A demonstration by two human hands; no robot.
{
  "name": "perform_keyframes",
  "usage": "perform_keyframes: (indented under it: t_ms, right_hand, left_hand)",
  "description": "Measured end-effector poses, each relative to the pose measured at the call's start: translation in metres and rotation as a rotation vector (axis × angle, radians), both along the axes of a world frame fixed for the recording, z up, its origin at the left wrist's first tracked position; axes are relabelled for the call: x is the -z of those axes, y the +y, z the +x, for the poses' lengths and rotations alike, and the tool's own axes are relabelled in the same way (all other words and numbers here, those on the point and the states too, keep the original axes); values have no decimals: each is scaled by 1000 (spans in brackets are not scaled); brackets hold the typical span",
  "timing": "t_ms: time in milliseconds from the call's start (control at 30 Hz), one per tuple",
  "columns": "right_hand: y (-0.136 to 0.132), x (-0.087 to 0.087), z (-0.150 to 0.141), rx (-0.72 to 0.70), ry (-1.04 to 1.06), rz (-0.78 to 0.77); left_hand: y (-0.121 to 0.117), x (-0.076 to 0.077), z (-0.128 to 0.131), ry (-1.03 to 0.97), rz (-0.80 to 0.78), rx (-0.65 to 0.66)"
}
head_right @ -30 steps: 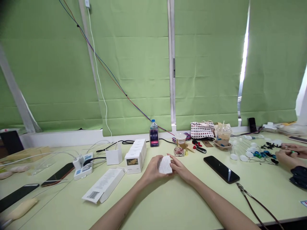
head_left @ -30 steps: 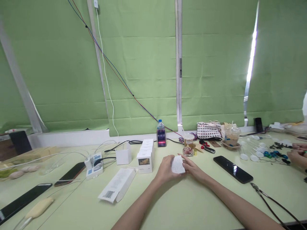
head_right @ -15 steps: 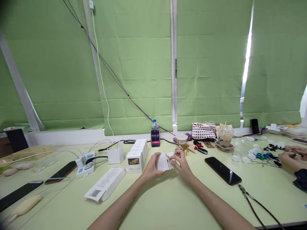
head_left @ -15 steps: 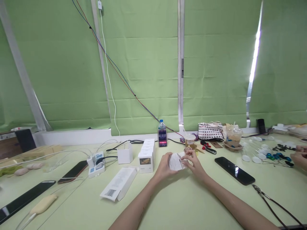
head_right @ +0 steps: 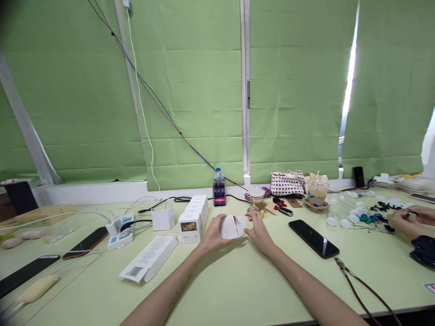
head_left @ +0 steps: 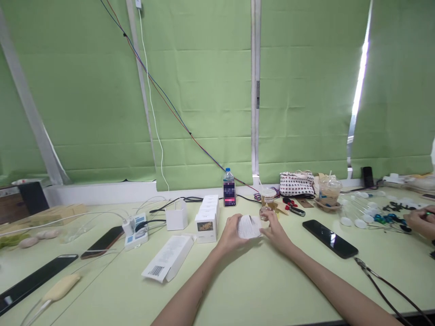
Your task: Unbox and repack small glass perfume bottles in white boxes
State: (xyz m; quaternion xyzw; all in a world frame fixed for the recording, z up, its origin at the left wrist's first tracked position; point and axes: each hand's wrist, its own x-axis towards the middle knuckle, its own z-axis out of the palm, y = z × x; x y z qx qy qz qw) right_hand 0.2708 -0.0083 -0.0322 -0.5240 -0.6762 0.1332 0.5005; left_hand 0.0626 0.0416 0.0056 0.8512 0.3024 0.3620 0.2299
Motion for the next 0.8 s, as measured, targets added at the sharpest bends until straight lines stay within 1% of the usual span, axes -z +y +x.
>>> perform_keyframes:
  t_ms: [67,200,367,533,600,700,800]
  right_hand:
    - [-2,-1,-1,-30,-53,12]
    - [-4,-2,-4,-124,-121,-24]
    - [-3,-3,-7,-161,-144,-84]
    - [-2,-5,-8,-176,-178,-125]
    - [-1,-7,-2,-193,-198,-140]
    - [-2,-8,16,-199,-223,-191]
    - [-7,-8,36,-209,-240,-259]
  left_hand:
    - [0,0,0,13,20,11]
    - [-1,2,1,85,83,46]
    - [-4,0,1,184,126,68]
    - [-7,-1,0,266,121,62]
    - [-6,0,1,319,101,19]
    - [-3,3,1,425,59,-60]
    - [-1,4,0,490,44,-53]
